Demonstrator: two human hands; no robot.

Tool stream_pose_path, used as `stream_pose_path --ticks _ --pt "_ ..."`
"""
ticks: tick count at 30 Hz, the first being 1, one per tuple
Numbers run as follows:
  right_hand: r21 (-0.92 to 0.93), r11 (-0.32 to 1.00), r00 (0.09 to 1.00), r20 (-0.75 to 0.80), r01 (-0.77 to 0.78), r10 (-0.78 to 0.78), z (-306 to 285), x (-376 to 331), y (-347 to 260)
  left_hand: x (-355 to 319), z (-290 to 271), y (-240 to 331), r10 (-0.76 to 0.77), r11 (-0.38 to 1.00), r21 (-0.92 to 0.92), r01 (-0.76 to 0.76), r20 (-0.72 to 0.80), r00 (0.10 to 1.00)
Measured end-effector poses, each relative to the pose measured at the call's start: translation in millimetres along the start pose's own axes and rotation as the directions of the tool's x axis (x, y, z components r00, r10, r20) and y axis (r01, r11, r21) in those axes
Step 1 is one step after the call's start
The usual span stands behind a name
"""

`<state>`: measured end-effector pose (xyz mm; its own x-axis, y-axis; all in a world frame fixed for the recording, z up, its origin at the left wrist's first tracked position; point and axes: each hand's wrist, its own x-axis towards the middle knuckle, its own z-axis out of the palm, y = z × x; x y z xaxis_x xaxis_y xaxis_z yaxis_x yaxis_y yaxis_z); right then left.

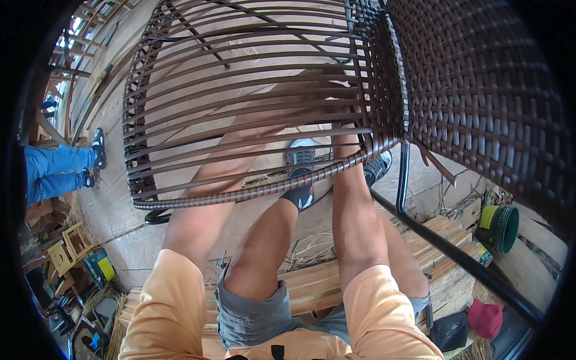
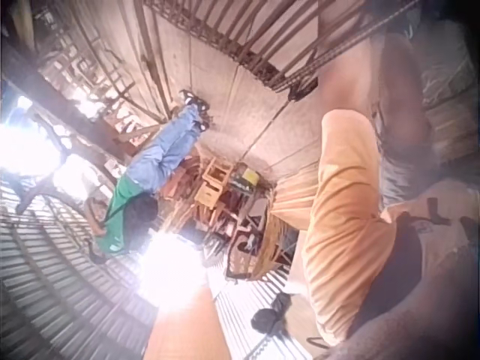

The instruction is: Weaving the seat and back of a metal-framed chair using wicker-like strips.

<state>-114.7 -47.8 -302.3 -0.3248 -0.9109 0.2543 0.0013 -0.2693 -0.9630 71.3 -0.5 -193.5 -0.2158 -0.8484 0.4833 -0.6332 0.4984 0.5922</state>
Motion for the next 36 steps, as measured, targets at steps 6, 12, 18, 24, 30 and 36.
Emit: stream_pose_path --ticks 6,12,18,24,30,36 --pt "-0.209 0.978 1.0 0.019 0.018 -0.014 0.6 -29.3 -16.4 1.4 10.3 -11.4 0.057 0.996 0.072 -0.06 0.039 0.998" --pt "-0.411 0.91 0.998 0.06 0.05 -0.028 11.0 -15.4 -16.8 5.4 14.9 -5.9 0.11 0.983 0.138 -0.119 0.072 0.991" --pt "-0.583 0.807 0.993 0.113 0.096 -0.037 4.6 -29.5 -33.9 9.2 8.2 5.9 0.164 0.961 0.209 -0.183 0.107 0.981" --pt "0.087 0.89 0.89 -0.056 -0.448 0.453 15.4 -75.8 -132.7 17.9 -25.2 30.5 0.244 0.907 0.32 -0.274 0.129 0.961" --pt "0.23 0.903 0.929 0.009 -0.362 0.37 -3.4 -85.5 -162.3 14.8 -5.1 85.4 0.164 0.971 0.199 -0.132 -0.156 0.974" --pt "0.563 0.502 0.726 0.292 -0.657 0.623 -6.7 -62.6 -190.5 -36.9 10.6 123.3 0.091 0.949 0.309 -0.065 -0.07 0.993"
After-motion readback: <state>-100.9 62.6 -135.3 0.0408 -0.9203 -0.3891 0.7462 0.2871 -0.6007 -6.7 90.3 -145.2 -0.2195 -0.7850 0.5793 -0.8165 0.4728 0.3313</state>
